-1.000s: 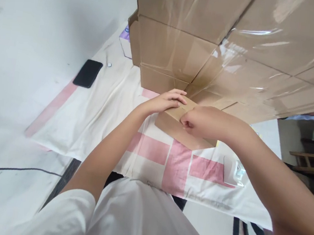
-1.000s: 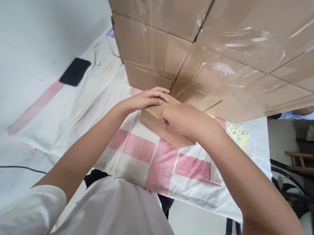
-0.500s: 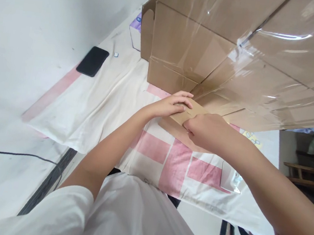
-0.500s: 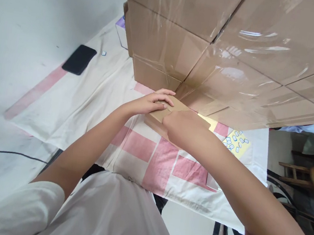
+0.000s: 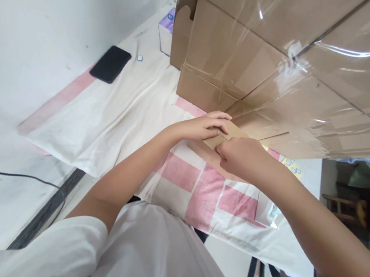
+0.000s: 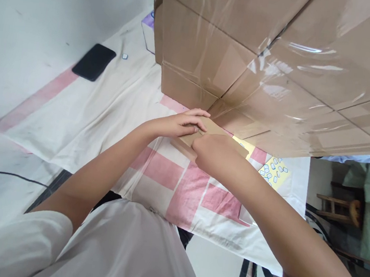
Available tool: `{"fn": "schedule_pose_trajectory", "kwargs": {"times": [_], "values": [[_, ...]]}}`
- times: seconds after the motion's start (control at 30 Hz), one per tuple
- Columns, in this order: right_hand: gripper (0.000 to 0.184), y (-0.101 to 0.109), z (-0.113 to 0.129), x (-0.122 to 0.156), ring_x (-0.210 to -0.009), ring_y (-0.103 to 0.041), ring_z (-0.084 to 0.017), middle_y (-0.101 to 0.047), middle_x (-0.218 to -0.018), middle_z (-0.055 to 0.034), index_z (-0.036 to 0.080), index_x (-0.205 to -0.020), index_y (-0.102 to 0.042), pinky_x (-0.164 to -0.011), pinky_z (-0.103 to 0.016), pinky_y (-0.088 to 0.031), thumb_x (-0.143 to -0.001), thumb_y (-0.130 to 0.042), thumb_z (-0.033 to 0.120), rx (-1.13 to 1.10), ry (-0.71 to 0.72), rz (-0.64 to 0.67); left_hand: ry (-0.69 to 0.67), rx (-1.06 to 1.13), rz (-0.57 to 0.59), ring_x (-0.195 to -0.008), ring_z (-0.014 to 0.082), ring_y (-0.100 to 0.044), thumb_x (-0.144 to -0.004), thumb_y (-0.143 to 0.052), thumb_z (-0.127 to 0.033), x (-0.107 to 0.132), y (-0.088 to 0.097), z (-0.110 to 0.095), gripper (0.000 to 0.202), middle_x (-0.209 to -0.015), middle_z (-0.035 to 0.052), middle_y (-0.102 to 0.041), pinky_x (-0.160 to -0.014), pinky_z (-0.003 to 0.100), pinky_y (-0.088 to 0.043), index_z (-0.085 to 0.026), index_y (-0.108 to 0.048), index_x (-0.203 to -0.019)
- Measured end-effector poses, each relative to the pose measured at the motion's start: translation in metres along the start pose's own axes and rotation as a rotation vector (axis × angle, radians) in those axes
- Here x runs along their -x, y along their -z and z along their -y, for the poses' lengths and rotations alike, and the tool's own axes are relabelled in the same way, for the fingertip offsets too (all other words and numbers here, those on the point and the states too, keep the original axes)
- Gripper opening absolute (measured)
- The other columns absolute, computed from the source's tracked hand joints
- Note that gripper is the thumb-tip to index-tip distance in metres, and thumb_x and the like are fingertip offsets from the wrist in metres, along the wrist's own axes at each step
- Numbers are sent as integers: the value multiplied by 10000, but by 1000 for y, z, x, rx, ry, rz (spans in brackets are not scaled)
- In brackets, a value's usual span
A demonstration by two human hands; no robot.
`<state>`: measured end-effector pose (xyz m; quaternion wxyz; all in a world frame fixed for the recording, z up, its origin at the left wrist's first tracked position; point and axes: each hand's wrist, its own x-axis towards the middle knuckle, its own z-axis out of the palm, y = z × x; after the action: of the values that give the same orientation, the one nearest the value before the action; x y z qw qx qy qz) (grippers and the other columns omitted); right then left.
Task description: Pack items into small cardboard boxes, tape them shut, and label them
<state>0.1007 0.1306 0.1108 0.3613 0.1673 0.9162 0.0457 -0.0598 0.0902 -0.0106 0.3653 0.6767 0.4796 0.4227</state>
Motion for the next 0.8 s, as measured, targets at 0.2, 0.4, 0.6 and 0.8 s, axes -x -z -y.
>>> {"fn": "schedule_pose_trajectory", "kwargs": {"times": [0.2, 0.4, 0.6, 0.8], "values": [[256, 3, -1, 0, -562, -476, -155, -573, -633, -60, 148, -767, -699, -564, -323, -238, -900, -483, 109, 3, 9, 2, -37, -23, -17, -1504, 230, -381, -947, -445, -191, 0, -2, 3, 320, -1592, 116, -423, -1228, 443, -326, -218, -701, -1136], [253, 5, -3, 2, -602, -545, -179, -604, -661, -63, 158, -881, -715, -564, -311, -243, -915, -473, 93, 96, 17, 98, -7, -39, -51, -1511, 229, -370, -942, -478, -204, 5, -6, 0, 308, -1601, 72, -432, -1245, 440, -309, -248, -713, -1134], [250, 9, -4, 5, -708, -628, -211, -660, -766, -75, 196, -1043, -699, -586, -299, -271, -903, -527, 80, 143, 2, 192, 22, -16, -44, -1523, 248, -352, -948, -487, -210, 9, -6, -3, 320, -1630, 83, -403, -1262, 456, -289, -235, -721, -1165], [163, 25, -10, 4, -630, -559, -185, -630, -756, -65, 210, -868, -696, -602, -311, -295, -845, -592, 85, 60, -95, 208, 43, 17, -48, -1536, 236, -337, -949, -487, -220, 12, -6, -4, 335, -1638, 41, -383, -1283, 457, -262, -279, -719, -1183]]}}
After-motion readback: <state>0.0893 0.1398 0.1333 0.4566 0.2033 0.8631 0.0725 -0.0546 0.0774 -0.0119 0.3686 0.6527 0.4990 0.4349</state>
